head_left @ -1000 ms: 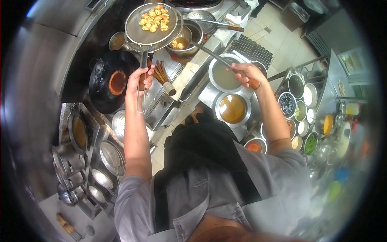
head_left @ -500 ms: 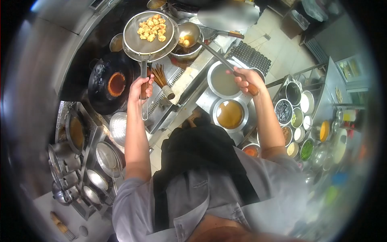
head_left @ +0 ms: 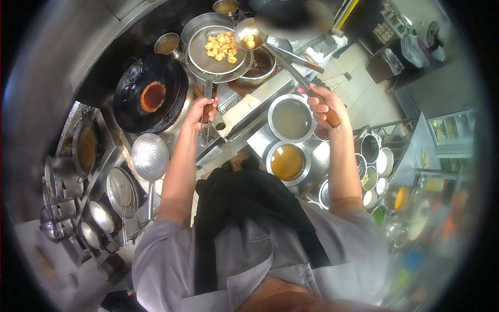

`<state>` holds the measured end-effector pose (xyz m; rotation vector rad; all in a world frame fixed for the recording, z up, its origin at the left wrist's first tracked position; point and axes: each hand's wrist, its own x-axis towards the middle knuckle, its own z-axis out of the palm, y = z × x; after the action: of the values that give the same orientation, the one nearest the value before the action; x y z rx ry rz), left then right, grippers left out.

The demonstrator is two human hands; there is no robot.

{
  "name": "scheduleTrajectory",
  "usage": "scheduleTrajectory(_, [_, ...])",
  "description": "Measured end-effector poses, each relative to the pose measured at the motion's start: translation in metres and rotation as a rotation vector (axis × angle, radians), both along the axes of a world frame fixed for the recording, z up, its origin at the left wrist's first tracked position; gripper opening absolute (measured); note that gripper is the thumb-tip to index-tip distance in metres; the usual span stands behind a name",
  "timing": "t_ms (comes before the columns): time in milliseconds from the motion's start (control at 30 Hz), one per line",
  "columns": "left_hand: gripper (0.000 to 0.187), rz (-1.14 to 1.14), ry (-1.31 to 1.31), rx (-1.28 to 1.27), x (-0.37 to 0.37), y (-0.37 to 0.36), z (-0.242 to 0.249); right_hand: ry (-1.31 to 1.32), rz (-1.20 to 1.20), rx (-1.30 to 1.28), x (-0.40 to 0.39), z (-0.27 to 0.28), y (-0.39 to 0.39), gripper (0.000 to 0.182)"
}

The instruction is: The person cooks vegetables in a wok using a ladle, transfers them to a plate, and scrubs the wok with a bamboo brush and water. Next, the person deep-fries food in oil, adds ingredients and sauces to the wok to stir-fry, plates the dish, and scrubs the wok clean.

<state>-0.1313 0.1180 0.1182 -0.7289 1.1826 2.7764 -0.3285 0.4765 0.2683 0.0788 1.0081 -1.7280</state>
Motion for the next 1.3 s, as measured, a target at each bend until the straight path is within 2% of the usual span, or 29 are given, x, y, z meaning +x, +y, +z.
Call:
scheduleTrajectory(33, [0.019,-0.023,0.026,0.027,-0.006,0.000,-0.003,0.024,0.018,-0.018,0.003,0.003,-0.008,0.030])
scheduleTrajectory(133, [0.019,-0.041,0.044,0.130,-0.018,0.011,-0.007,0.424,-0.009,0.238,0.029,0.011,-0.027,0.027])
scheduleTrajectory(300, [0.019,-0.106,0.071,0.214,-0.033,0.022,-0.010,0.857,0.029,0.483,0.052,-0.025,-0.039,0.021])
scheduleTrajectory(433, [0.021,-0.115,0.088,0.241,-0.039,0.030,-0.013,0.885,-0.013,0.485,0.058,-0.047,-0.035,0.021])
scheduleTrajectory(767, [0.019,-0.107,0.085,0.227,-0.044,0.038,-0.010,0.822,-0.094,0.441,0.062,-0.047,-0.019,0.028])
scheduleTrajectory(933, [0.021,-0.121,0.033,0.169,-0.051,0.041,-0.017,0.823,-0.121,0.411,0.063,-0.050,-0.017,0.022])
scheduleTrajectory(967, [0.020,-0.101,0.018,0.143,-0.051,0.045,-0.017,0.848,-0.114,0.470,0.064,-0.043,-0.016,0.020])
scheduleTrajectory(1100, [0.018,-0.145,0.095,0.220,-0.053,0.038,-0.033,0.813,-0.122,0.365,0.057,-0.053,-0.014,0.018])
scheduleTrajectory(1300, [0.020,0.021,0.144,0.190,0.013,0.019,0.001,0.592,-0.182,0.185,0.066,-0.034,-0.011,0.020])
